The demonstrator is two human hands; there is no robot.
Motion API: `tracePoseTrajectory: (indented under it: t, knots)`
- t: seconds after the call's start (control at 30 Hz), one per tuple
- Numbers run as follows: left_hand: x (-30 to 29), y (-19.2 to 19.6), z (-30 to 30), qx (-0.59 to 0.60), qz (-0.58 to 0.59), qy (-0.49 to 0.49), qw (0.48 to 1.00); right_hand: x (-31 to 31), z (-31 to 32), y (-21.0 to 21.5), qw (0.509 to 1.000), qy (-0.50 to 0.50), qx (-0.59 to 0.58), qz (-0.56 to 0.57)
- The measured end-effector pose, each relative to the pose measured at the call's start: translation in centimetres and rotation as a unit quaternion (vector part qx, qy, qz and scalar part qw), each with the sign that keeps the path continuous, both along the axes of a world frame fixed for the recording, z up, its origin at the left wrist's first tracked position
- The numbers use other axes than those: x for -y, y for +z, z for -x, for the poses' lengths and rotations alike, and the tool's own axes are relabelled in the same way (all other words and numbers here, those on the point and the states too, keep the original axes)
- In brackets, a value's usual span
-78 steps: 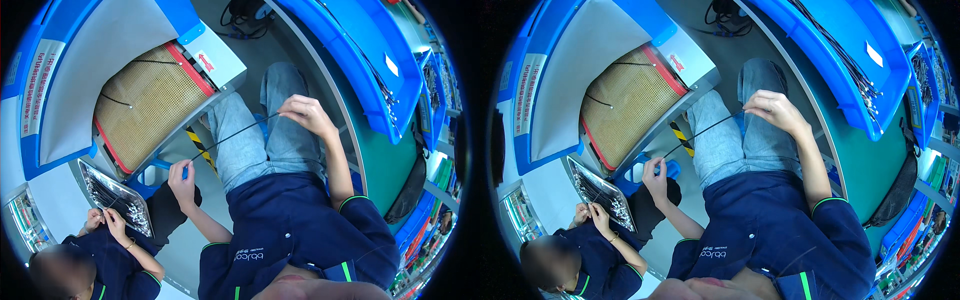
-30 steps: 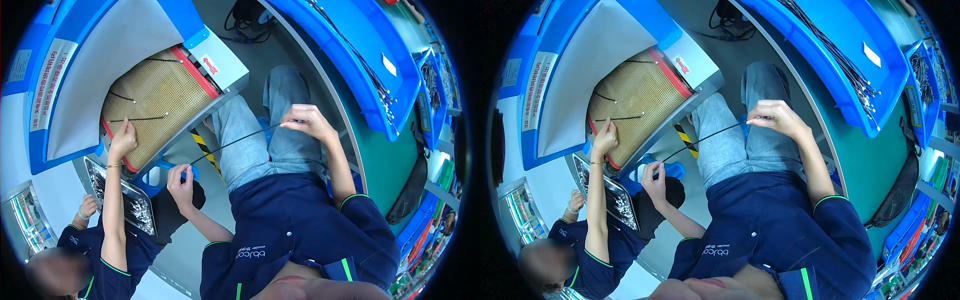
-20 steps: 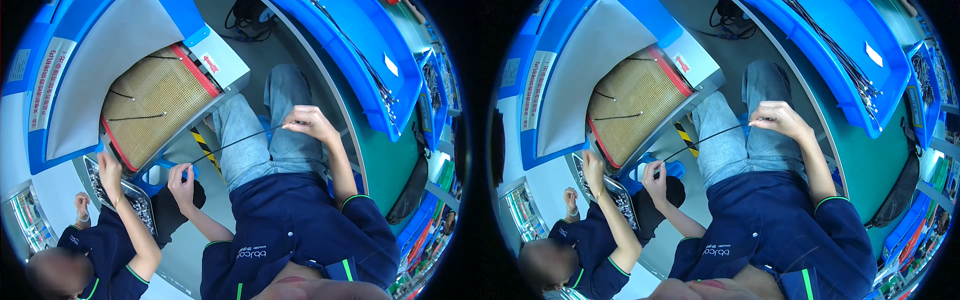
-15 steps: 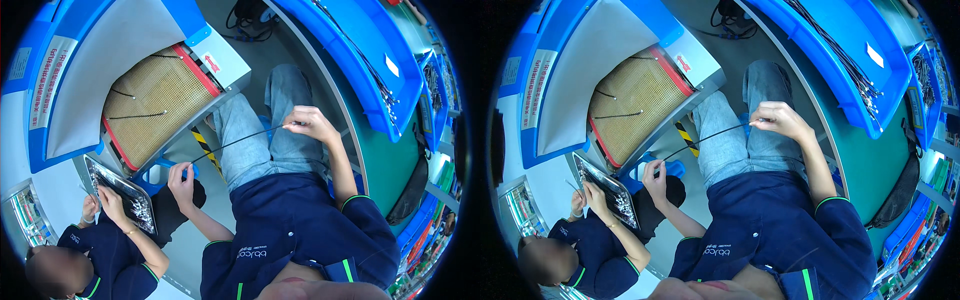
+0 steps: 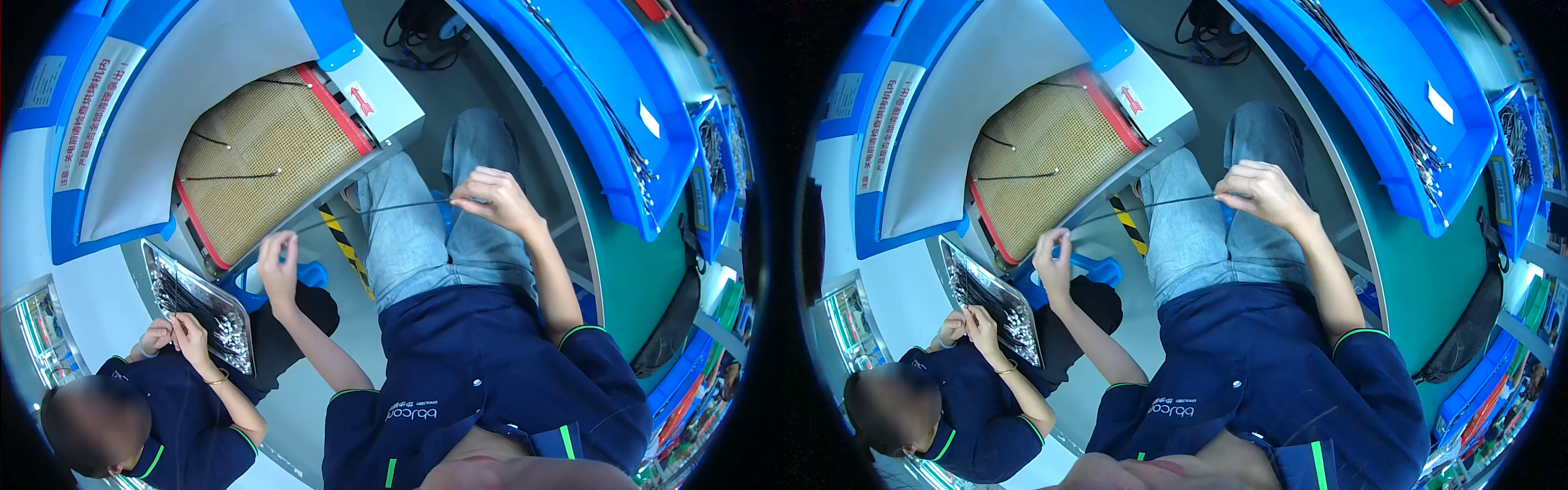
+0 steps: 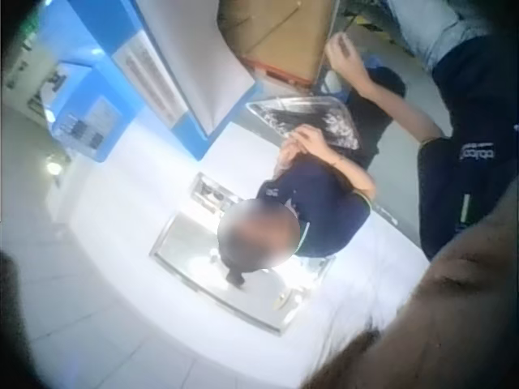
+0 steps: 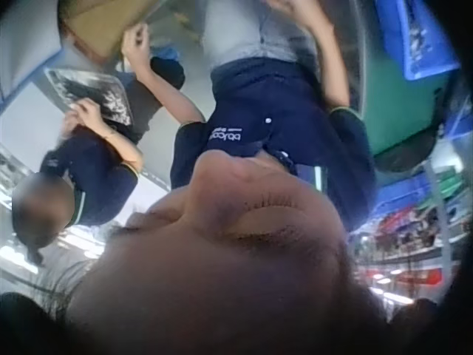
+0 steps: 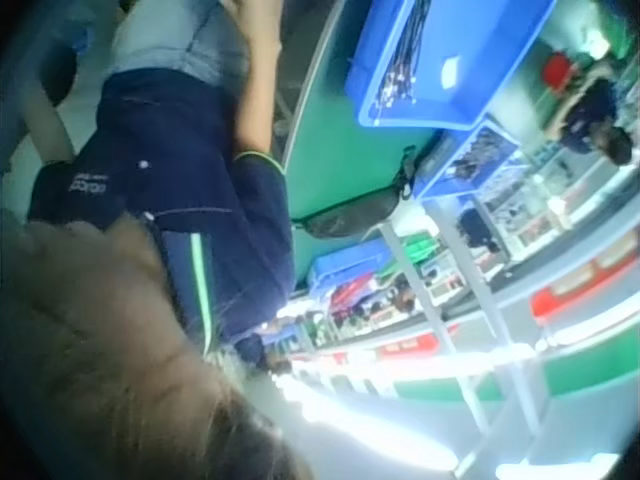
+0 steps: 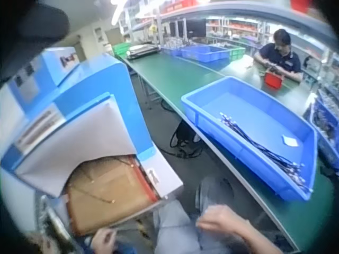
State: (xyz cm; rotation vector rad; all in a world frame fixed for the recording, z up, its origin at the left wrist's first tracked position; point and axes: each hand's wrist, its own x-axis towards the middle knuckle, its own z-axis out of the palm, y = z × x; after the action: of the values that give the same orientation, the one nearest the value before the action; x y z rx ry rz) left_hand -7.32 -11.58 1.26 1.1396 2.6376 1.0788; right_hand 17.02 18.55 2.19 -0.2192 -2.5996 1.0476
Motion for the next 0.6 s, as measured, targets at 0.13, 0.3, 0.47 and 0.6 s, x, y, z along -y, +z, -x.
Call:
tracePoseTrajectory:
  t: [0.13,0.3,0.47,0.6]
  knots:
    - [-2.9,0.2,6.5,-0.046,0.010,-0.018,0.999,1.3,3.5,-0.5,0.997,-0.041,-0.039,-0.051]
    - [-6.2,-0.3,15.3,-0.062,0.010,-0.057,0.996,3.2,9.2,-2.1,0.986,-0.103,-0.108,-0.074]
    - [-8.8,-2.1,20.9,-0.086,0.008,-0.120,0.989,3.5,13.4,-4.7,0.972,-0.164,-0.142,-0.084]
    - [-9.8,-3.2,22.7,-0.092,0.042,-0.109,0.989,3.7,14.8,-5.5,0.970,-0.195,-0.107,-0.092]
